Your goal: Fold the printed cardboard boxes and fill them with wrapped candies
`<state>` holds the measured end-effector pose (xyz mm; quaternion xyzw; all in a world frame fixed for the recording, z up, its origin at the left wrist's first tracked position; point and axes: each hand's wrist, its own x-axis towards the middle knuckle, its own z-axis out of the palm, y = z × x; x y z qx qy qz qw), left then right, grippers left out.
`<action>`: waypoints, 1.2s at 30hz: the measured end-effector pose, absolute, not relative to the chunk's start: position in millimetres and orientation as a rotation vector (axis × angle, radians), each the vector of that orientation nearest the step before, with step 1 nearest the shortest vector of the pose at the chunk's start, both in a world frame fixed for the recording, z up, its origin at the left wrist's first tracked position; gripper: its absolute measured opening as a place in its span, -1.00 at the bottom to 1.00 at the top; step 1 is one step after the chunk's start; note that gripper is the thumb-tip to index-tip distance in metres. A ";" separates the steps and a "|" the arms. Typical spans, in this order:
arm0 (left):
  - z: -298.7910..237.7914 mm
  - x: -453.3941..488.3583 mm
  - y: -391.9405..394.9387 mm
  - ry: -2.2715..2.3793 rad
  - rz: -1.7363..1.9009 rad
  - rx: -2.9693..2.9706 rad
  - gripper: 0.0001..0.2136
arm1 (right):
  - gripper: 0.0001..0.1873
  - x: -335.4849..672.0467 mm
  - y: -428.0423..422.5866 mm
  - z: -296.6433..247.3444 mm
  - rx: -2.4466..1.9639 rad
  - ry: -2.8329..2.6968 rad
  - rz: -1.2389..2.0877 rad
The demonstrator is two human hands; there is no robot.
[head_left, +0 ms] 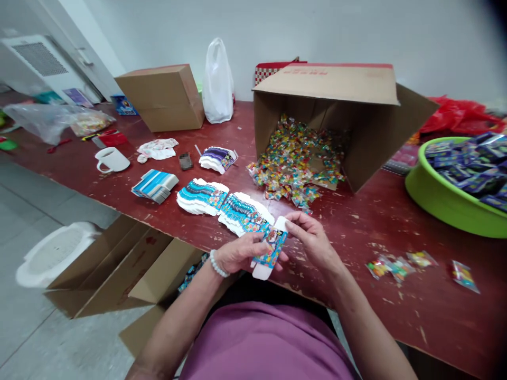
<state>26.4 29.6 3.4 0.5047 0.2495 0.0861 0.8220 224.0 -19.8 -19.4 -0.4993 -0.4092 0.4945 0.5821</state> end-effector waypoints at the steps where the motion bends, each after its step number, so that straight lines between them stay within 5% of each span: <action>1: 4.2 26.9 26.4 0.472 0.135 0.970 -0.42 | -0.74 220.2 -21.4 -14.0 -1.139 -0.984 1.195; 20: 3.8 29.5 2.0 0.715 0.476 0.918 -0.61 | -0.64 188.6 -46.1 5.7 -0.975 -0.932 1.514; 28: -1.4 40.2 0.0 0.780 0.611 1.012 -0.70 | -0.71 186.9 -40.2 -14.2 -1.194 -0.916 1.276; 32: 1.2 38.4 -2.6 0.909 0.778 1.086 -0.49 | -0.67 190.2 -36.9 -12.8 -1.238 -0.924 1.152; 36: -0.9 37.5 -9.2 0.952 0.838 1.138 -0.31 | -0.41 184.9 -38.3 -18.3 -1.211 -0.762 1.141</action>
